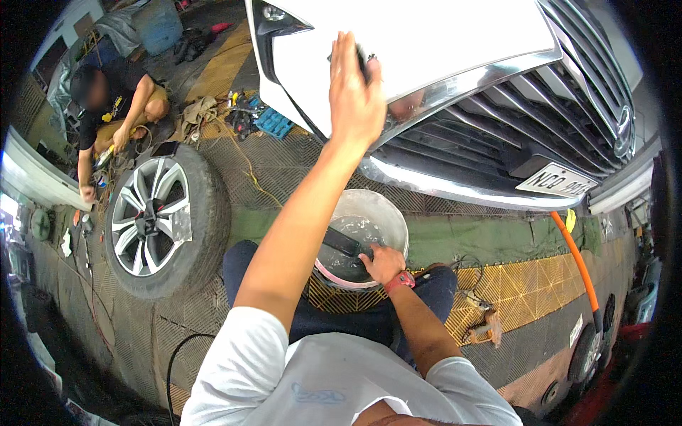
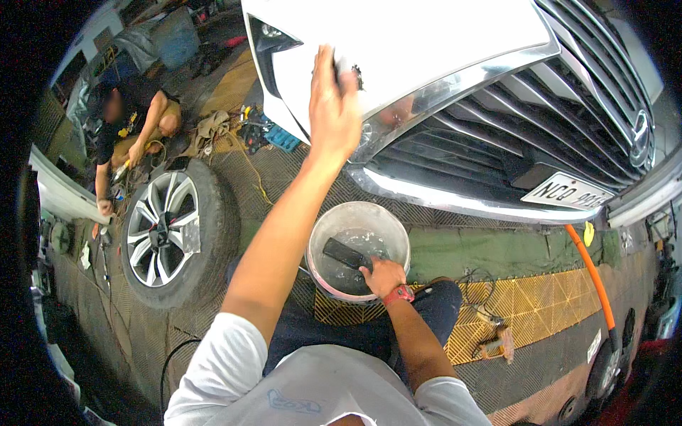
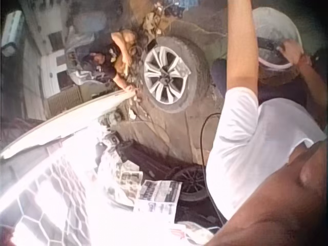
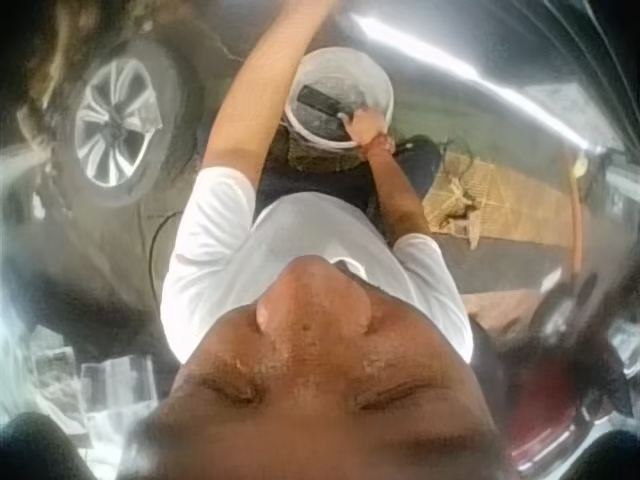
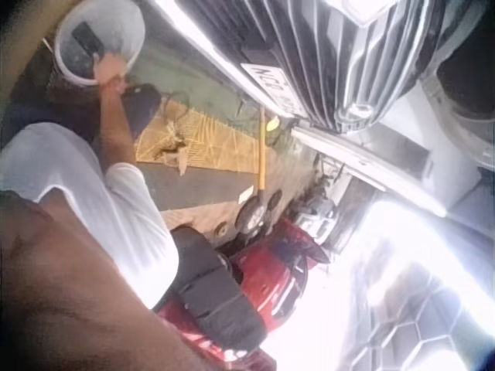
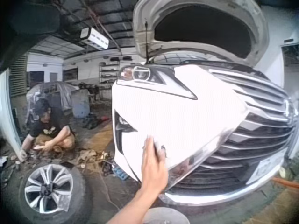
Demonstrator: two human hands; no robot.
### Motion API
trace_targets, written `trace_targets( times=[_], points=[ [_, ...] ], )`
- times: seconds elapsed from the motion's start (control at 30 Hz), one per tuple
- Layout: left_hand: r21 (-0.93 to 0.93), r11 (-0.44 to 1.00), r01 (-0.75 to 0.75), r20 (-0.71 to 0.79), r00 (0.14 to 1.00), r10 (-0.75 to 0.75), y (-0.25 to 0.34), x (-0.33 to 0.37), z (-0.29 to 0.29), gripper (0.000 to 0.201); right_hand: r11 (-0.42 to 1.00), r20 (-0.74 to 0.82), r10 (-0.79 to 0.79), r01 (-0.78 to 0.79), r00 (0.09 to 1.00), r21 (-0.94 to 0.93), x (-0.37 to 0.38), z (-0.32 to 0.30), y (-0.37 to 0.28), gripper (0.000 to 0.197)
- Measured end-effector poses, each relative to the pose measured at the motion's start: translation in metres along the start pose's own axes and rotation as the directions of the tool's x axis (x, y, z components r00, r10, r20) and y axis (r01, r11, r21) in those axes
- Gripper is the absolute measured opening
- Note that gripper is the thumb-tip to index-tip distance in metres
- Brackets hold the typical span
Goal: The person sits on the floor and cleans the front bumper of a white car using a dark sponge and water from a bucket. They repeatedly dip the sponge into the water and wipe the surface of the bumper, focusing on the area around the emblem and the lower grille.
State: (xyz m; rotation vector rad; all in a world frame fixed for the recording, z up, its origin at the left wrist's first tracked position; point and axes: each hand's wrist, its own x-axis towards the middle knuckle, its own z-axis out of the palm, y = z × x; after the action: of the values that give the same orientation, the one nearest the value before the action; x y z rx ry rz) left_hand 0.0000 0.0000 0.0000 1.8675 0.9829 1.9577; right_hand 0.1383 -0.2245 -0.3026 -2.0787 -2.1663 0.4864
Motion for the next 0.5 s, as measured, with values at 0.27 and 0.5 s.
trace_targets(
  times=[0.27, 0.5],
  points=[
    [0.306, 0.926, -0.219, 0.193, 0.967, 0.165, -0.023, -0.075, 0.029, 0.076, 1.0, -0.004, 0.007, -0.007, 1.0, -0.004, -0.008, -0.008, 0.002, 0.047],
    [0.367, 0.92, -0.137, 0.163, 0.983, 0.081, -0.017, -0.049, 0.023, 0.075, 1.0, 0.018, -0.02, 0.02, 1.0, 0.0, -0.009, 0.001, 0.005, 0.046]
  ],
)
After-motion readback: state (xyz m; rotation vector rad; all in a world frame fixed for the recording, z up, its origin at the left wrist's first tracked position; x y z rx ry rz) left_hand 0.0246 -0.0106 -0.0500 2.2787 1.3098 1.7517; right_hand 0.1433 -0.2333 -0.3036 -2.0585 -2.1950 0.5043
